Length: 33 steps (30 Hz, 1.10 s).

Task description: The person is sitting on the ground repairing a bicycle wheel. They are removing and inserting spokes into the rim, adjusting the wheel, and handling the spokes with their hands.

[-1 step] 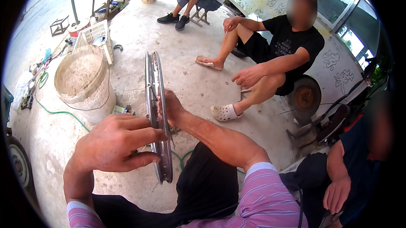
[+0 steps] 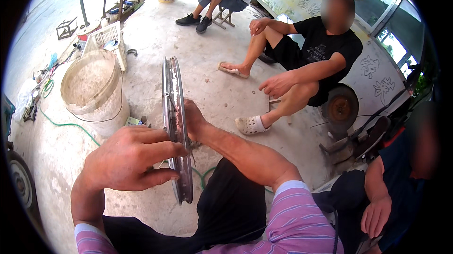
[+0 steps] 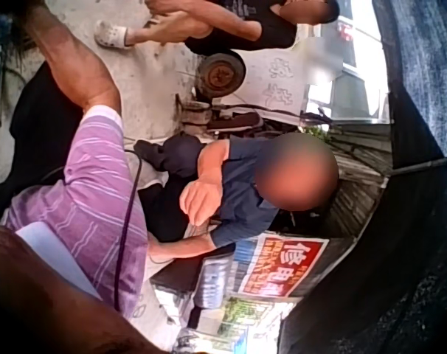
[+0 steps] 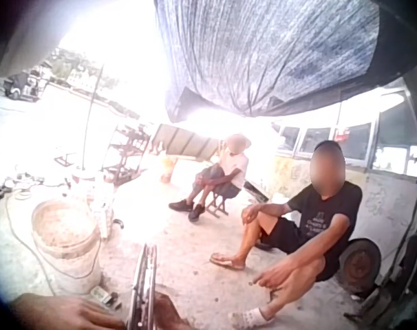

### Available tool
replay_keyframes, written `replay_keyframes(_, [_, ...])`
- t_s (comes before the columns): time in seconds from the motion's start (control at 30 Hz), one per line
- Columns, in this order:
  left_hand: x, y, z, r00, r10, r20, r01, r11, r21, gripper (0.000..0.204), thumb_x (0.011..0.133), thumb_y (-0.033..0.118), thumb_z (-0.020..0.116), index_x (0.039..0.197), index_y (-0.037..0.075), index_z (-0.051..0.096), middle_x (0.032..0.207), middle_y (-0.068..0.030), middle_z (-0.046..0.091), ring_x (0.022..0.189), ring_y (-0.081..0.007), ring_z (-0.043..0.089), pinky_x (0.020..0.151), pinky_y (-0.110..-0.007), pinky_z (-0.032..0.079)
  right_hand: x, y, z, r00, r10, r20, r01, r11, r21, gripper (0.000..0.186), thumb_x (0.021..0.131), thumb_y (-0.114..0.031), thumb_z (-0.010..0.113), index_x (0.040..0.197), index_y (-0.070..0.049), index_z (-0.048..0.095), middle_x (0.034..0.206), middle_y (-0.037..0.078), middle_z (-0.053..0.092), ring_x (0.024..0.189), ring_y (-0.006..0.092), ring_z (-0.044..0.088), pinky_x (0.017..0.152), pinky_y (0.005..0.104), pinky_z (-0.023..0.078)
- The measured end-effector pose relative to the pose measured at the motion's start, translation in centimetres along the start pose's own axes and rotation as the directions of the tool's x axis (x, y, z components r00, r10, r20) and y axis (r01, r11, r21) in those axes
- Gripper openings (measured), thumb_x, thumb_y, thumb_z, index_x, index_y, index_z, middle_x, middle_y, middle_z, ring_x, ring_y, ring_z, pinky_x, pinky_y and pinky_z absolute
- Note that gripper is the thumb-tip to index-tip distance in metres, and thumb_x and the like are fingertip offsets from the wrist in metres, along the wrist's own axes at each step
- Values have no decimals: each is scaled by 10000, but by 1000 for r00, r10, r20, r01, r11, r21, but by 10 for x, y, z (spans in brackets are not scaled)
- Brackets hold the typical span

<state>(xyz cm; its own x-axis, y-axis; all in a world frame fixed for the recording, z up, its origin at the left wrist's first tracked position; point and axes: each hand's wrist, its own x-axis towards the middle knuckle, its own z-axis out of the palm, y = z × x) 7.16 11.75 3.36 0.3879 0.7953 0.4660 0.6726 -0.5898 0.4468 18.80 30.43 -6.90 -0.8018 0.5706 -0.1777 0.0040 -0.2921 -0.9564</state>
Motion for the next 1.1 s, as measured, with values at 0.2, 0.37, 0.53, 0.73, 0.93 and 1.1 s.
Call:
replay_keyframes(0.2, [0, -15, 11, 967, -206, -147, 205, 978, -24, 604, 784, 190, 762, 1323, 87, 508, 842, -124, 656, 728, -322, 655, 632, -423, 503, 9, 13, -9, 986, 99, 131, -126, 968, 217, 262, 914, -249, 535, 855, -2, 598, 716, 143, 617, 621, 258, 647, 524, 394, 561])
replay_keyframes(0.37, [4, -12, 11, 937, -250, -243, 253, 967, -22, 694, 806, 192, 738, 1401, 85, 397, 851, -172, 684, 724, -394, 661, 624, -470, 509, 7, 7, -2, 982, 45, 183, -85, 971, 222, 236, 937, -254, 554, 917, -25, 606, 798, 112, 656, 680, 199, 654, 582, 325, 563])
replay_keyframes(0.53, [1, -20, 14, 885, -373, -279, 391, 920, 9, 709, 817, 207, 735, 1425, 90, 391, 798, -156, 668, 704, -371, 668, 600, -445, 510, 14, 21, -5, 987, -48, 154, 12, 973, 231, 233, 925, -269, 625, 961, -48, 559, 761, 14, 571, 647, 111, 586, 555, 283, 538])
replay_keyframes(0.73, [-2, -26, 10, 874, -228, -429, 212, 973, -86, 573, 792, 103, 776, 1328, 75, 573, 617, -58, 534, 519, -158, 556, 517, -310, 436, 9, 11, -1, 992, 11, 124, -32, 984, 175, 206, 947, -277, 567, 981, -76, 541, 743, -22, 505, 615, 87, 552, 512, 290, 554])
replay_keyframes(0.93, [4, -21, 10, 836, -291, -466, 277, 956, -99, 486, 777, 92, 800, 1229, 51, 627, 718, -59, 575, 584, -149, 565, 558, -292, 465, 23, 28, -18, 974, 4, 225, -76, 946, 314, 346, 919, -337, 634, 1040, -25, 544, 771, 13, 547, 635, 103, 600, 537, 287, 578])
replay_keyframes(1.1, [13, -37, 18, 800, -142, -583, 235, 968, 87, 248, 767, 47, 796, 961, 27, 644, 799, -86, 604, 647, -167, 600, 575, -297, 483, 16, 20, 5, 992, 43, 120, -67, 977, 200, 295, 884, -317, 703, 972, -38, 667, 853, 16, 637, 739, 93, 605, 627, 263, 506])
